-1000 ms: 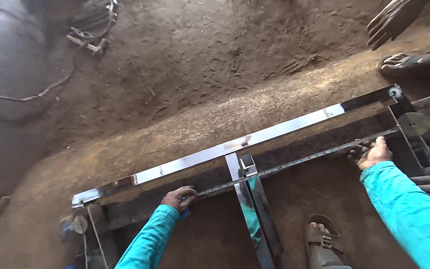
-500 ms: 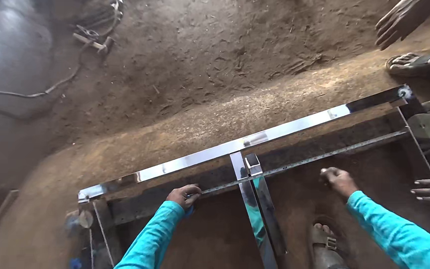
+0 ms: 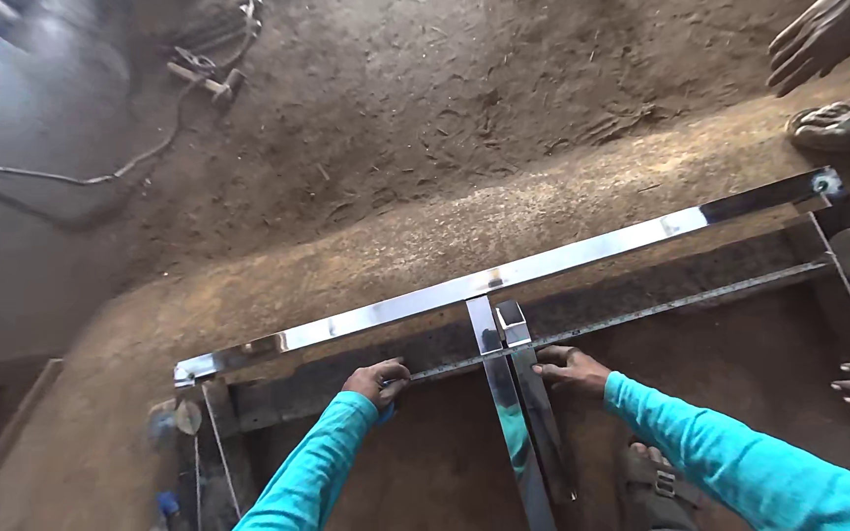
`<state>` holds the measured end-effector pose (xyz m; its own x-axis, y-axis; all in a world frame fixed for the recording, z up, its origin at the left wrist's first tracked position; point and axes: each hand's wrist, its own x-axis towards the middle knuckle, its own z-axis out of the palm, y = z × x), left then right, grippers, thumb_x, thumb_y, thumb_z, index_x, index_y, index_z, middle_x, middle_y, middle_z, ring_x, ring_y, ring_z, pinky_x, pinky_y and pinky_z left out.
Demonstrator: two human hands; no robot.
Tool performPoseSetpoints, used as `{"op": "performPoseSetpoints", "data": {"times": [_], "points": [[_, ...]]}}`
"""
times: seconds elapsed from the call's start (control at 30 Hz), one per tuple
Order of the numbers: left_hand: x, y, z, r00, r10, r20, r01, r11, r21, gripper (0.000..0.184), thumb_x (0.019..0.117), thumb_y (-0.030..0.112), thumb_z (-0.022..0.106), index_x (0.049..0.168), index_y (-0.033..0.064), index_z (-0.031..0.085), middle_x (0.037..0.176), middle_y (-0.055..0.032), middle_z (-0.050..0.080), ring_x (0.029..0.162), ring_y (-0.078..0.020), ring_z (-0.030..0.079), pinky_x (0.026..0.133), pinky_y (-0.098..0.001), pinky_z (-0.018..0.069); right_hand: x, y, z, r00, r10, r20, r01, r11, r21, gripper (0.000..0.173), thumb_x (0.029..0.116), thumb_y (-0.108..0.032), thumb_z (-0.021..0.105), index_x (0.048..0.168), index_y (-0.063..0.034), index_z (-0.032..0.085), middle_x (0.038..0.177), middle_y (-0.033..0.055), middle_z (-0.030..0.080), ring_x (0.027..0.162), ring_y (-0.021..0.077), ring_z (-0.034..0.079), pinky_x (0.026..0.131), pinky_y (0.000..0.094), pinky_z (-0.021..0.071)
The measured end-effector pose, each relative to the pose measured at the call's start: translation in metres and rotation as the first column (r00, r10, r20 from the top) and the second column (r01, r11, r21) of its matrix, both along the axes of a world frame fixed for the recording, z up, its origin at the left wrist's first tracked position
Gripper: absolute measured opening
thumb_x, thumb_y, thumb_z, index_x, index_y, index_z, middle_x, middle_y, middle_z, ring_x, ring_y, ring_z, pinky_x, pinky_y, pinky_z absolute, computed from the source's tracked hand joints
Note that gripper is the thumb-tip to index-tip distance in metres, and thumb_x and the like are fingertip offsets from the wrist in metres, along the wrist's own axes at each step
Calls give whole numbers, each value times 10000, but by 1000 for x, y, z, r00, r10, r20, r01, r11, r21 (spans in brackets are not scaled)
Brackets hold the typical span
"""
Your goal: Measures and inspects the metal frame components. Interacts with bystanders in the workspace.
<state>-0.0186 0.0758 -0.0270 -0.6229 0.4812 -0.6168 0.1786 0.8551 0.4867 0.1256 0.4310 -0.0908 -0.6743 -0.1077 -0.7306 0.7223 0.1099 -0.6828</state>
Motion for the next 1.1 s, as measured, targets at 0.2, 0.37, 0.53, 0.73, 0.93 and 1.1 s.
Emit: {"op": "performPoseSetpoints", "data": {"times": [0.2, 0.37, 0.53, 0.73, 0.93, 1.1], "points": [[-1, 3, 4, 1000, 4, 3, -4, 1000, -16, 170, 1001, 92, 646, 1122, 34, 752, 1339, -130, 675, 1285, -281, 621, 1125, -509, 443, 1, -1, -2, 999, -11, -43, 10, 1000, -28, 362, 1000, -215, 673, 1312, -37, 630, 1185, 129, 697, 998, 214, 688, 860, 417, 574], [-2, 1, 2, 1000, -21, -5, 21, 1000, -16, 163, 1005, 101, 642, 1106, 48, 758, 1336, -118, 680, 1260, -283, 638, 1101, -529, 456, 1, -1, -2, 998, -31, -52, 29, 999, -27, 345, 1000, -225, 675, 1284, -31, 646, 1140, 128, 700, 942, 201, 681, 822, 402, 571], [-2, -2, -2, 1000, -12, -25, 12, 1000, 5, 147, 993, 87, 658, 1083, 38, 763, 1325, -129, 685, 1238, -300, 652, 1083, -535, 467, 1, -4, -2, 997, -71, -42, 68, 996, -61, 323, 1007, -197, 663, 1276, -21, 639, 1115, 125, 695, 914, 187, 675, 796, 374, 572], [-2, 3, 5, 1000, -12, -5, 12, 999, -29, 166, 1005, 94, 643, 1115, 37, 755, 1325, -129, 684, 1240, -295, 648, 1089, -529, 462, 4, -5, -5, 992, -119, -29, 115, 987, -112, 313, 1005, -181, 661, 1273, -23, 632, 1109, 122, 691, 904, 179, 668, 775, 363, 566], [-1, -3, -4, 999, -1, -39, 0, 1000, -10, 153, 996, 104, 661, 1095, 53, 765, 1328, -123, 686, 1229, -297, 657, 1075, -540, 474, 5, -5, -6, 993, -118, -18, 115, 986, -119, 320, 1015, -186, 646, 1293, -30, 617, 1145, 132, 683, 948, 205, 675, 811, 396, 574], [-1, -2, -3, 999, -7, -38, 7, 1000, -7, 160, 997, 100, 658, 1105, 45, 763, 1324, -133, 686, 1234, -305, 653, 1081, -550, 466, 6, -5, -8, 991, -131, -21, 127, 983, -135, 319, 1016, -183, 640, 1292, -25, 607, 1144, 141, 683, 950, 219, 682, 815, 409, 582]]}}
